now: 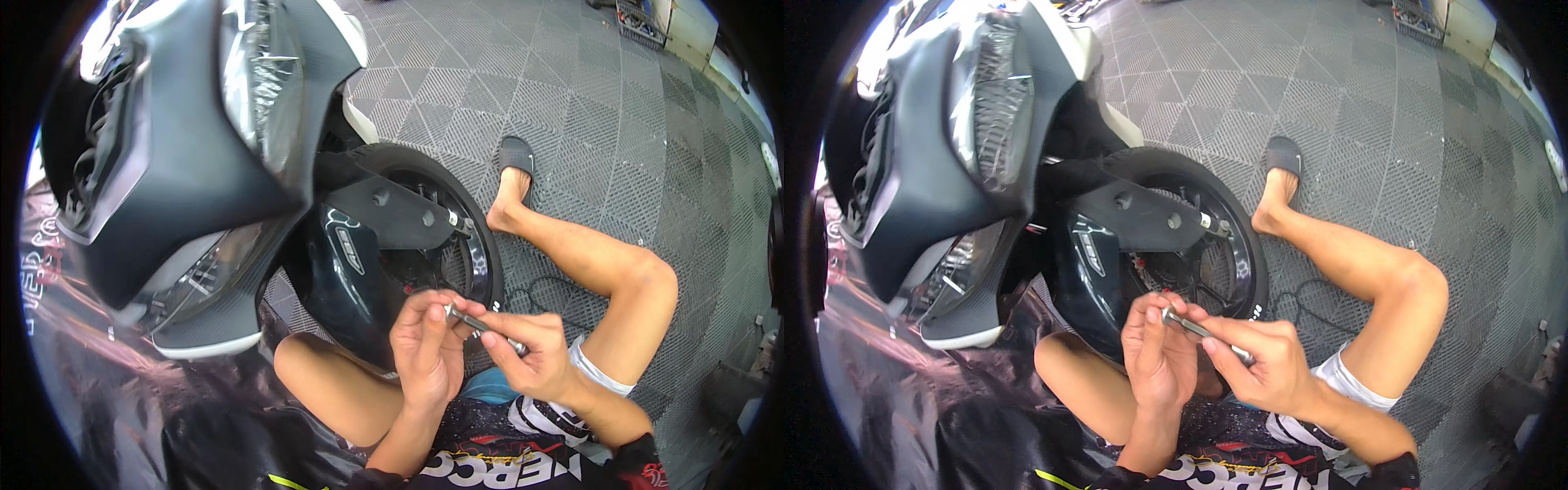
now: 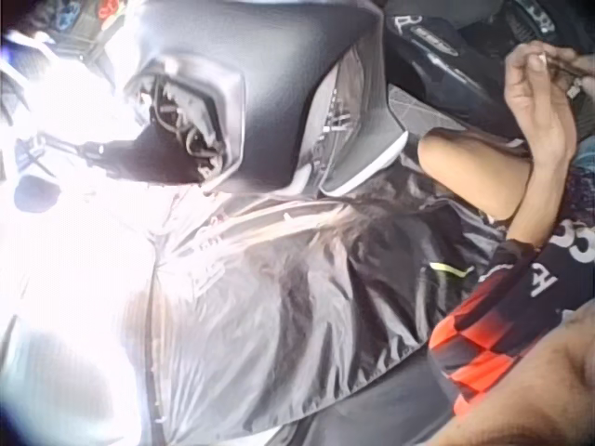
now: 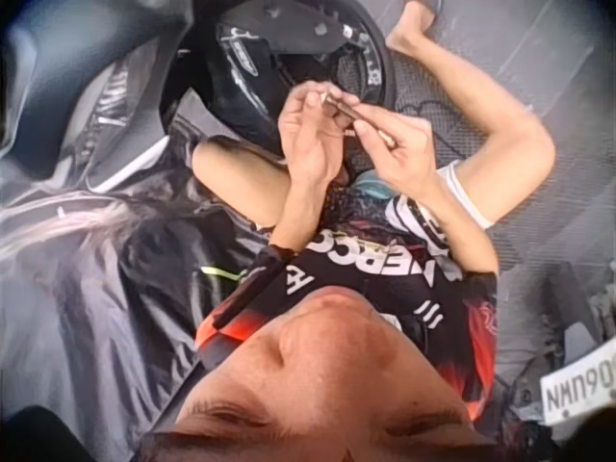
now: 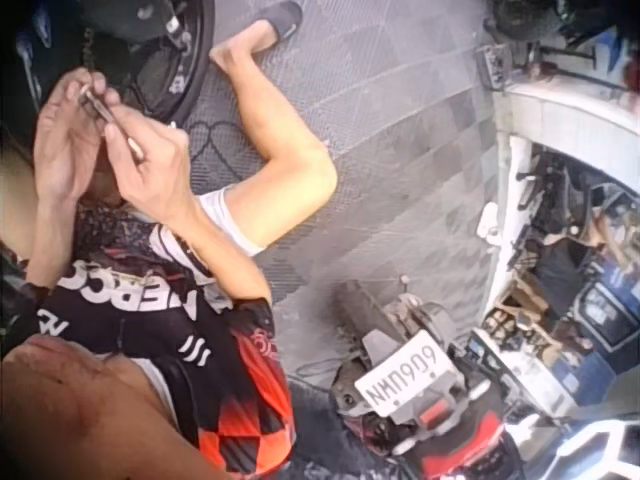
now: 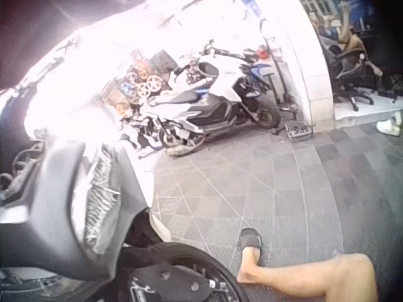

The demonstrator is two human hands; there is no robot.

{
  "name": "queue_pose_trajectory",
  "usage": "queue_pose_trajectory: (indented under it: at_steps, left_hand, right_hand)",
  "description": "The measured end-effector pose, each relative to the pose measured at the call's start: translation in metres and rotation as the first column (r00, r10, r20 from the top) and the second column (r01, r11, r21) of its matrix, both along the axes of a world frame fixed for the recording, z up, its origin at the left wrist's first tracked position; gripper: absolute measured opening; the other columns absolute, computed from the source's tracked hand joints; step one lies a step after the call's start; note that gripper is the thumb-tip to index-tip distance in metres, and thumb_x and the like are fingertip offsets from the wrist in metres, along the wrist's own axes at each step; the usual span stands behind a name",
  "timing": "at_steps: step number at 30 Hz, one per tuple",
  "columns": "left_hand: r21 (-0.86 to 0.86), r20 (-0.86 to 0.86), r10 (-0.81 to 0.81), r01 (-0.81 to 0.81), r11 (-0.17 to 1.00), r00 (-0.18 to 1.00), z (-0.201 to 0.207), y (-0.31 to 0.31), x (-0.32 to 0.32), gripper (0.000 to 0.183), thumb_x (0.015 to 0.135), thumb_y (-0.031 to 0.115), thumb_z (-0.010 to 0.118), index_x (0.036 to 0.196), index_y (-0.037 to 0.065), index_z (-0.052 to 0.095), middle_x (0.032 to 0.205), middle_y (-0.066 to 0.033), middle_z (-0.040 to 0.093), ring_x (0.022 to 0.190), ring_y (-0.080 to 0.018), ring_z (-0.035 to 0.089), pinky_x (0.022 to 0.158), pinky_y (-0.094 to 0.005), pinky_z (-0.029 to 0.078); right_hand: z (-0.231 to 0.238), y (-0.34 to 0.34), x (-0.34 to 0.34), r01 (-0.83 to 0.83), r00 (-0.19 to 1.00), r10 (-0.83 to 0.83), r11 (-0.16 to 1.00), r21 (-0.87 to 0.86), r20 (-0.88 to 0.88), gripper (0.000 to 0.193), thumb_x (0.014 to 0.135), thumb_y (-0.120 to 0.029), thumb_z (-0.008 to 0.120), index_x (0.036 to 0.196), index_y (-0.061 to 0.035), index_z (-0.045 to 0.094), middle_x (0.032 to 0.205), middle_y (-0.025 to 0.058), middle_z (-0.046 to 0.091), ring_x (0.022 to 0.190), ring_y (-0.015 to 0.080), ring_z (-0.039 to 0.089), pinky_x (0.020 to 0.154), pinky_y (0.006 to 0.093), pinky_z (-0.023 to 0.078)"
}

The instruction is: The person attaches a black plastic component to the front fender of a motorcycle by inserting and tightening screws using a screwdriver and a cordless power drill.

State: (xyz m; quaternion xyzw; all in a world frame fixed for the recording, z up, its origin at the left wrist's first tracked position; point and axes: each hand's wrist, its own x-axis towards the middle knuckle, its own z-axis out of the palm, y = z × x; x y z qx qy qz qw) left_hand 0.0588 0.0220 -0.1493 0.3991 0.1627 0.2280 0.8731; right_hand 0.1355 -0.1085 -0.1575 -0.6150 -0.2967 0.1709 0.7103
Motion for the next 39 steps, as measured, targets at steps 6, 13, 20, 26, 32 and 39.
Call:
queue_pose_trajectory:
  at_steps: [6,13,20,26,32,39]
  left_hand:
    - [-0.075,0.068,0.169,-0.164,0.984,0.983,-0.018,0.02,0.067,0.02,0.106,0.024,0.054,0.113,0.007,0.061,0.108,-0.0048,0.064,0.107,-0.0183,0.063,0.098,-0.0357,0.051]
    - [-0.24,0.144,0.398,-0.359,0.902,0.906,-0.04,0.052,0.135,0.023,0.105,0.023,0.056,0.116,0.005,0.065,0.117,-0.0045,0.067,0.115,-0.016,0.06,0.107,-0.0328,0.047]
    - [-0.094,0.03,0.489,-0.485,0.87,0.872,-0.029,0.038,0.138,0.05,0.11,0.037,0.038,0.147,0.004,0.039,0.156,-0.0119,0.038,0.143,-0.024,0.035,0.12,-0.042,0.03]
    - [-0.08,0.036,0.49,-0.486,0.87,0.871,-0.014,0.039,0.122,0.047,0.11,0.034,0.037,0.14,-0.001,0.046,0.146,-0.0161,0.048,0.139,-0.0256,0.043,0.117,-0.0425,0.033]
    - [-0.086,0.039,0.374,-0.37,0.925,0.927,-0.016,0.05,0.101,0.057,0.111,0.037,0.031,0.149,-0.005,0.036,0.153,-0.0219,0.039,0.146,-0.0304,0.032,0.123,-0.0454,0.024]
    - [-0.225,0.024,0.26,-0.248,0.942,0.965,-0.013,0.038,0.092,0.058,0.109,0.035,0.033,0.146,-0.009,0.037,0.147,-0.0236,0.047,0.14,-0.0321,0.042,0.12,-0.0455,0.029]
  right_hand:
    - [0.006,0.033,0.114,-0.124,0.849,0.216,0.969,-0.215,0.483,0.02,0.086,-0.006,0.07,0.104,0.0017,0.072,0.073,0.0131,0.069,0.058,0.0307,0.064,0.054,0.0389,0.05]
    - [-0.012,0.097,0.181,-0.123,0.712,0.346,0.918,-0.376,0.612,0.016,0.087,-0.012,0.068,0.101,-0.0045,0.073,0.071,0.0077,0.065,0.06,0.0284,0.064,0.055,0.0415,0.048]
    - [-0.019,0.133,0.2,-0.178,0.657,0.362,0.927,-0.331,0.661,0.015,0.074,-0.014,0.068,0.071,0.0001,0.07,0.068,0.0171,0.068,0.064,0.0341,0.069,0.058,0.0421,0.055]
    - [0.0,0.144,0.198,-0.179,0.503,0.493,0.863,-0.473,0.71,0.014,0.078,-0.016,0.069,0.081,-0.0029,0.071,0.067,0.011,0.066,0.059,0.0304,0.067,0.051,0.04,0.051]
    - [0.008,0.146,0.193,-0.118,0.507,0.471,0.867,-0.483,0.722,0.012,0.078,-0.015,0.067,0.077,-0.0039,0.07,0.06,0.0156,0.064,0.059,0.0342,0.067,0.055,0.0421,0.053]
    - [0.021,0.148,0.189,-0.1,0.551,0.474,0.854,-0.51,0.686,0.01,0.068,-0.009,0.071,0.072,0.0003,0.07,0.071,0.0207,0.069,0.069,0.0363,0.071,0.061,0.0418,0.057]
